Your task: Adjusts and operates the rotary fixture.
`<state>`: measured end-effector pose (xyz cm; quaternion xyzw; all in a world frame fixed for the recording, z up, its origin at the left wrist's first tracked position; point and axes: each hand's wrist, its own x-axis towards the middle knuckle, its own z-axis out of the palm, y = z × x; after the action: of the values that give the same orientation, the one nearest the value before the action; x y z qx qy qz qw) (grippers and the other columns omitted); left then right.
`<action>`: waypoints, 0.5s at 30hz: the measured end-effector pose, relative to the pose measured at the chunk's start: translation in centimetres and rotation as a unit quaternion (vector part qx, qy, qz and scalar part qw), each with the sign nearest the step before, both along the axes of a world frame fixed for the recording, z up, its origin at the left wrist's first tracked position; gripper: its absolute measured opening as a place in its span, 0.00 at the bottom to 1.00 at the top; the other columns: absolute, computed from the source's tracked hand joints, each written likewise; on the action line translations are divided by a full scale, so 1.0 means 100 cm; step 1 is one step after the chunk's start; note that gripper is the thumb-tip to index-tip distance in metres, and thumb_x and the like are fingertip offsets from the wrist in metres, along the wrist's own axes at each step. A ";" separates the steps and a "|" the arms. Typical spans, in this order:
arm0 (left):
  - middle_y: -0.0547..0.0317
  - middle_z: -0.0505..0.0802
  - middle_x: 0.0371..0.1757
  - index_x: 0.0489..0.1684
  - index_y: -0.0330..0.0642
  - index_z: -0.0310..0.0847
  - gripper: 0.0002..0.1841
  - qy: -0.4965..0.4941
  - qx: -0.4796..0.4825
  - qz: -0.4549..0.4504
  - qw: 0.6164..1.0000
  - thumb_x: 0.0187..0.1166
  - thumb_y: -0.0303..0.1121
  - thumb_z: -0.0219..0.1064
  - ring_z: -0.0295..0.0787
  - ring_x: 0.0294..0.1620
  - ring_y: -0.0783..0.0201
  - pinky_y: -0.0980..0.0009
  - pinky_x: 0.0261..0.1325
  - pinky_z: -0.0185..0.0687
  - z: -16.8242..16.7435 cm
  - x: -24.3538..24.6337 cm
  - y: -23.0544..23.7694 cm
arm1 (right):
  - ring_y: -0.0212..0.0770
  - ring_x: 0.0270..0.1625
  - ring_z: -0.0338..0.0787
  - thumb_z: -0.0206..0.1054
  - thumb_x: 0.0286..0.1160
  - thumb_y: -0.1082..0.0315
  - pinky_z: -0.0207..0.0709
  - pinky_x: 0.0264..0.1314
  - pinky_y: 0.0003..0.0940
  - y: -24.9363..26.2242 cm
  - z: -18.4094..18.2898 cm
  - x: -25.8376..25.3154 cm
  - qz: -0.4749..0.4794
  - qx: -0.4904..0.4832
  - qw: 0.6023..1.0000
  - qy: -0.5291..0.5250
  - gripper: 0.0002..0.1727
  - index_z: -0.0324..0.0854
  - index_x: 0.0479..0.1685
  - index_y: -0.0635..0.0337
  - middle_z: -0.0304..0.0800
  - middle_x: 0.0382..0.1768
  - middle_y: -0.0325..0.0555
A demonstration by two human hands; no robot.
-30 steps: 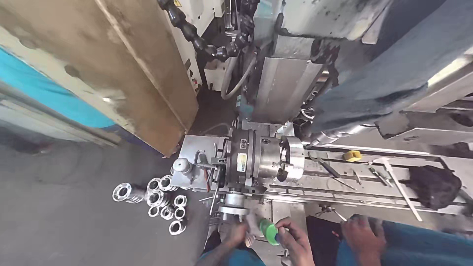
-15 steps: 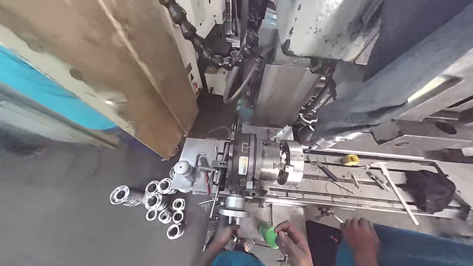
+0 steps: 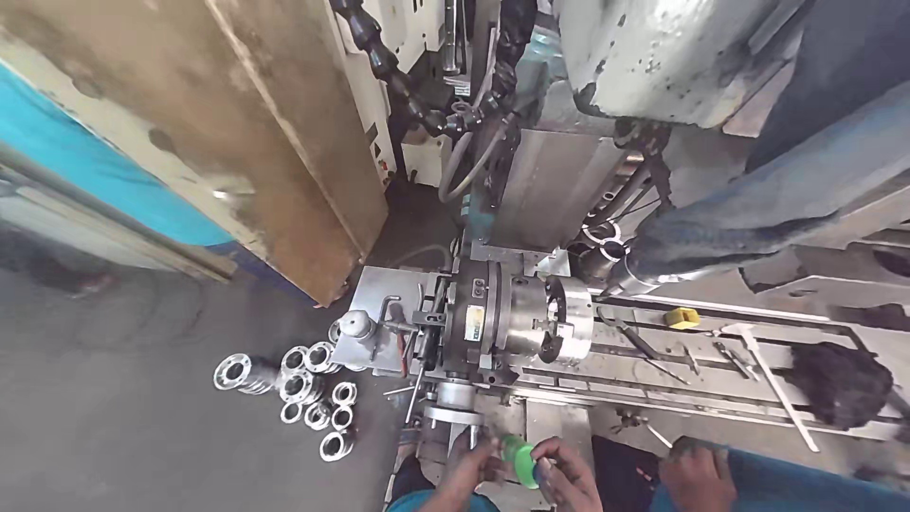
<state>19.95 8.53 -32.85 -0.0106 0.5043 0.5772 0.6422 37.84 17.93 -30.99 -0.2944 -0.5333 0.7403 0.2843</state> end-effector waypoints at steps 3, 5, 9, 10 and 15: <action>0.43 0.88 0.68 0.81 0.38 0.63 0.24 -0.091 -0.004 0.068 0.993 0.94 0.45 0.47 0.92 0.58 0.48 0.50 0.55 0.90 -0.008 -0.004 -0.008 | 0.17 0.18 0.70 0.65 0.83 0.59 0.65 0.19 0.15 -0.001 0.006 0.002 -0.001 0.012 1.000 -0.009 0.09 0.88 0.52 0.46 0.88 0.31 0.29; 0.46 0.88 0.67 0.78 0.39 0.67 0.28 -0.097 0.008 0.136 0.986 0.92 0.53 0.45 0.89 0.63 0.49 0.48 0.59 0.88 -0.013 -0.013 -0.014 | 0.16 0.18 0.70 0.65 0.84 0.59 0.66 0.20 0.15 -0.001 0.010 0.004 -0.006 0.016 1.000 -0.019 0.08 0.88 0.52 0.43 0.88 0.31 0.27; 0.43 0.86 0.69 0.79 0.41 0.66 0.31 -0.127 0.021 0.222 0.967 0.89 0.56 0.48 0.85 0.68 0.42 0.34 0.64 0.81 -0.021 -0.018 -0.002 | 0.16 0.18 0.70 0.65 0.82 0.60 0.66 0.20 0.15 -0.003 0.009 0.009 -0.016 0.006 1.000 -0.026 0.09 0.88 0.52 0.44 0.88 0.31 0.27; 0.42 0.85 0.69 0.80 0.40 0.64 0.31 -0.132 0.022 0.227 0.965 0.89 0.55 0.47 0.85 0.68 0.42 0.37 0.64 0.82 -0.022 -0.016 0.002 | 0.16 0.18 0.71 0.64 0.83 0.62 0.67 0.20 0.15 -0.004 0.009 0.009 -0.016 0.003 1.000 -0.027 0.09 0.88 0.52 0.45 0.89 0.32 0.28; 0.39 0.84 0.65 0.84 0.39 0.53 0.34 -0.010 -0.014 0.303 0.953 0.80 0.29 0.68 0.90 0.56 0.46 0.46 0.54 0.91 -0.016 0.000 0.013 | 0.16 0.19 0.71 0.64 0.83 0.62 0.67 0.21 0.15 -0.005 0.004 0.009 -0.007 0.012 1.000 -0.025 0.08 0.87 0.52 0.46 0.90 0.35 0.28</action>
<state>19.98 9.83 -34.43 -0.1777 0.4787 0.7373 0.4424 38.72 17.44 -30.58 -0.3126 -0.5470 0.7245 0.2795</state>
